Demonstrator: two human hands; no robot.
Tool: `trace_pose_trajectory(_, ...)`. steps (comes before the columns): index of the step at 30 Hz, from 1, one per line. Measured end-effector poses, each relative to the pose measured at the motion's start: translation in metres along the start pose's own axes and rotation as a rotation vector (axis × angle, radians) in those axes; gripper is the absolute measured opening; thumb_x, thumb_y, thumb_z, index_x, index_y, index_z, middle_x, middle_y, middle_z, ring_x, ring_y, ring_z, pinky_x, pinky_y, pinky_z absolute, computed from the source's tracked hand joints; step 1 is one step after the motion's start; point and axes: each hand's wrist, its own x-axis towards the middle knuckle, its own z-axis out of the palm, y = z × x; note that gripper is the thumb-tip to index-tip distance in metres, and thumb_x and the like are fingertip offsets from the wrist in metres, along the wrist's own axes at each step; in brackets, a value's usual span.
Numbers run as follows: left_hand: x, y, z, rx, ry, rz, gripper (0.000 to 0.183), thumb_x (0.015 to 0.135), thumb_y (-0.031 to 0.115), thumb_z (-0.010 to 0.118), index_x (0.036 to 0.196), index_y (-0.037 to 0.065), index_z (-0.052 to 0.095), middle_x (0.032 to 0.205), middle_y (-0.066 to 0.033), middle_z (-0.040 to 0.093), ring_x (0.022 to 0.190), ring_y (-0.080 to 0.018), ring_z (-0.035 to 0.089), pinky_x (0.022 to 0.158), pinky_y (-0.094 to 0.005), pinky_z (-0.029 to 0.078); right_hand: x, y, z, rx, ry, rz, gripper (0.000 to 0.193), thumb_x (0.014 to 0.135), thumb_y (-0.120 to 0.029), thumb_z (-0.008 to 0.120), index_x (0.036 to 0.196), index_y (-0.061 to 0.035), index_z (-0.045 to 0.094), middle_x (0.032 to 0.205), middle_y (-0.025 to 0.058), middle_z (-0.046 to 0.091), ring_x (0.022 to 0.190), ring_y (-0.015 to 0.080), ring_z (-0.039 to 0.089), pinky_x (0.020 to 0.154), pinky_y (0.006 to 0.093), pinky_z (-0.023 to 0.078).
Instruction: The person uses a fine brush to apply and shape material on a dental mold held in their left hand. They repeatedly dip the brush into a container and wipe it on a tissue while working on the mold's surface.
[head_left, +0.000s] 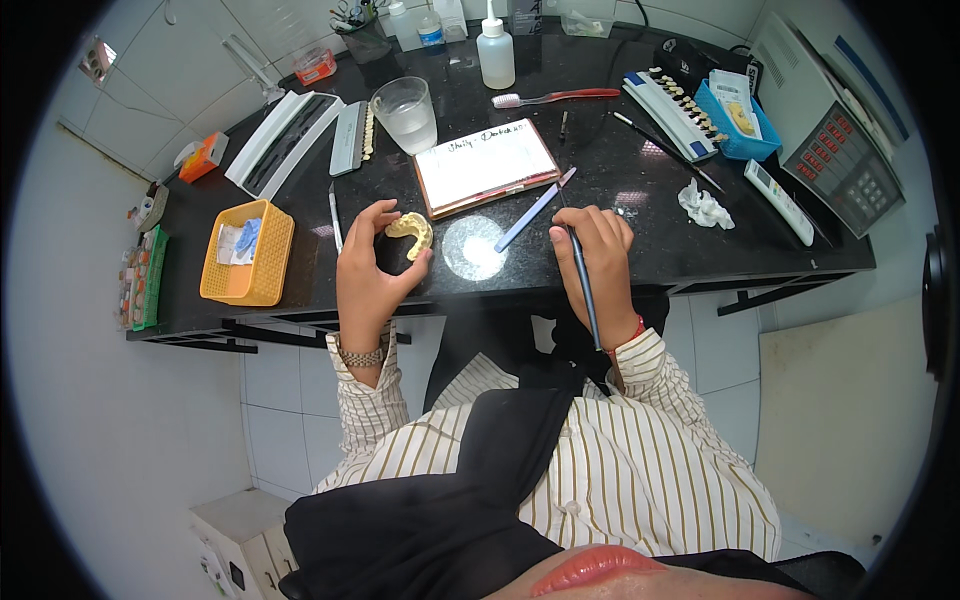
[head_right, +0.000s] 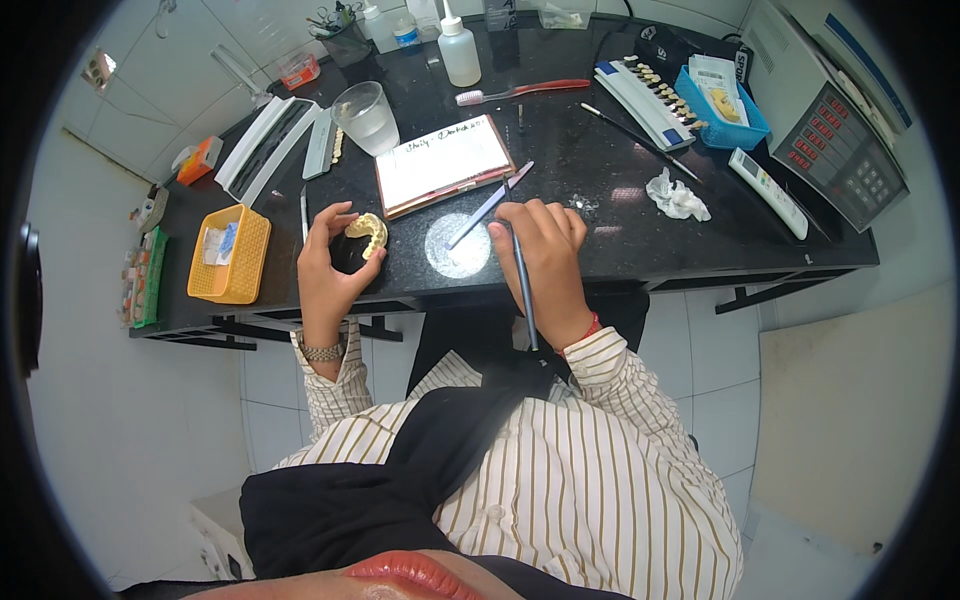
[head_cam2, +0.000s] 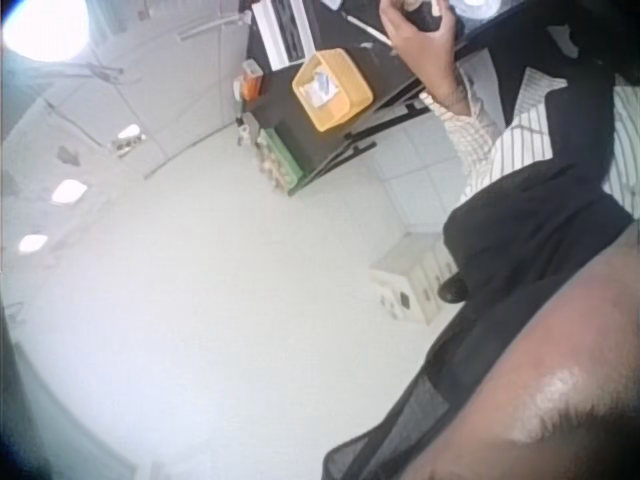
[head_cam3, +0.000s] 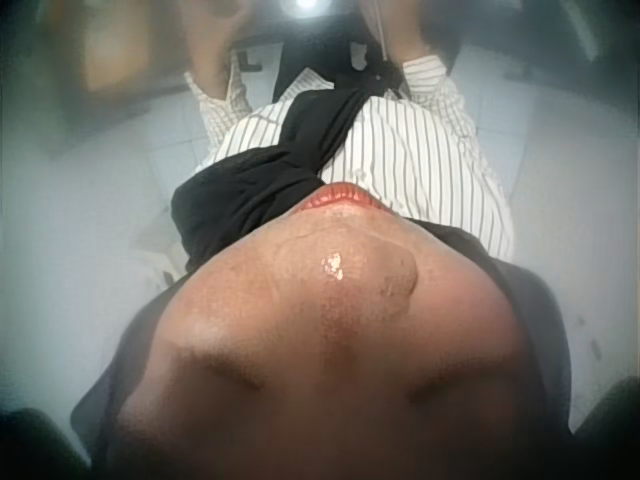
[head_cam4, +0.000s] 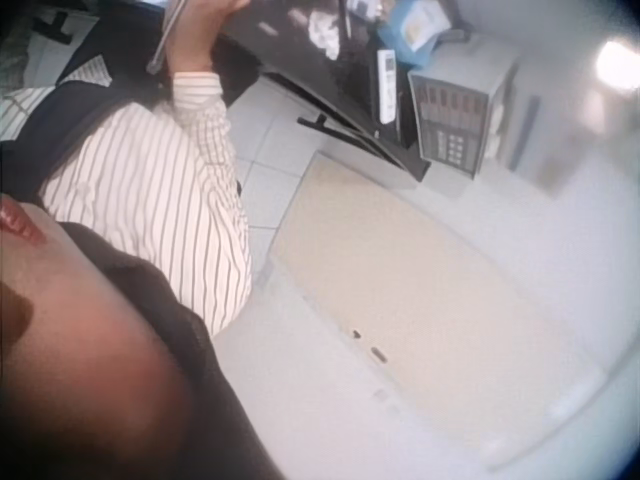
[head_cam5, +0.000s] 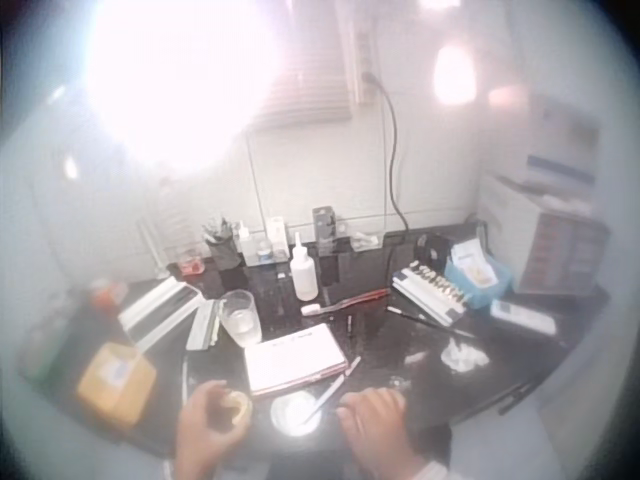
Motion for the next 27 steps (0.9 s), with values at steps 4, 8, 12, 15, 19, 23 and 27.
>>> trace_pose_trajectory(4,0.001,0.001,-0.001,-0.007,-0.008,-0.016,0.054,0.065,0.014,0.073,0.114,0.006,0.051,0.099,-0.013,0.062,0.093,-0.0244,0.061,0.084,-0.0339,0.047,-0.001,-0.001,0.0,-0.012,0.006,-0.007,0.01,0.085,-0.014,0.056,0.091,-0.0053,0.056,0.076,0.0049,0.051,0.075,0.021,0.048,0.083,0.0348,0.03)
trace_pose_trajectory(8,0.001,0.002,-0.002,-0.009,-0.007,-0.032,0.052,0.066,0.012,0.071,0.114,0.006,0.05,0.1,-0.0136,0.062,0.096,-0.0249,0.06,0.087,-0.0345,0.045,-0.002,-0.002,0.001,-0.028,0.003,-0.026,0.009,0.085,-0.012,0.057,0.091,-0.0052,0.057,0.076,0.0049,0.051,0.076,0.0212,0.048,0.084,0.0351,0.03)
trace_pose_trajectory(12,0.001,0.0,-0.001,-0.004,-0.015,-0.029,0.051,0.067,0.012,0.069,0.114,0.006,0.05,0.101,-0.0138,0.062,0.097,-0.0251,0.06,0.089,-0.034,0.044,-0.003,0.0,-0.001,-0.017,0.005,-0.025,0.009,0.083,-0.011,0.058,0.09,-0.006,0.056,0.077,0.0044,0.052,0.078,0.0214,0.049,0.085,0.0352,0.029)
trace_pose_trajectory(15,0.004,0.004,0.001,-0.039,-0.038,-0.061,0.05,0.068,0.012,0.066,0.115,0.006,0.05,0.103,-0.013,0.062,0.098,-0.0241,0.06,0.09,-0.0341,0.044,-0.002,0.001,-0.003,-0.015,0.006,-0.018,0.009,0.082,-0.011,0.059,0.09,-0.0071,0.056,0.078,0.0038,0.052,0.079,0.0213,0.05,0.086,0.0356,0.029)
trace_pose_trajectory(19,0.002,-0.006,0.001,0.007,0.003,-0.071,0.047,0.07,0.008,0.064,0.115,0.004,0.05,0.106,-0.0143,0.06,0.102,-0.0247,0.058,0.093,-0.0342,0.041,-0.004,0.0,0.0,-0.008,-0.007,-0.019,0.01,0.081,-0.011,0.059,0.09,-0.0085,0.056,0.079,0.0029,0.052,0.081,0.0198,0.05,0.087,0.0364,0.029)
trace_pose_trajectory(23,0.003,-0.006,0.006,0.061,0.049,-0.083,0.045,0.071,0.008,0.065,0.113,0.001,0.05,0.105,-0.0158,0.059,0.1,-0.0278,0.057,0.09,-0.0356,0.043,-0.005,0.001,-0.002,0.042,0.027,-0.022,0.011,0.083,-0.015,0.058,0.09,-0.0066,0.057,0.078,0.005,0.053,0.079,0.0213,0.05,0.087,0.0357,0.029)
trace_pose_trajectory(27,0.006,-0.004,0.007,0.087,0.059,-0.093,0.044,0.072,0.009,0.064,0.113,0.001,0.05,0.107,-0.0161,0.058,0.102,-0.0286,0.056,0.09,-0.0361,0.042,-0.004,0.0,-0.007,0.094,-0.035,-0.048,0.012,0.082,-0.017,0.06,0.09,-0.0081,0.057,0.081,0.0042,0.055,0.082,0.0202,0.052,0.091,0.036,0.026)
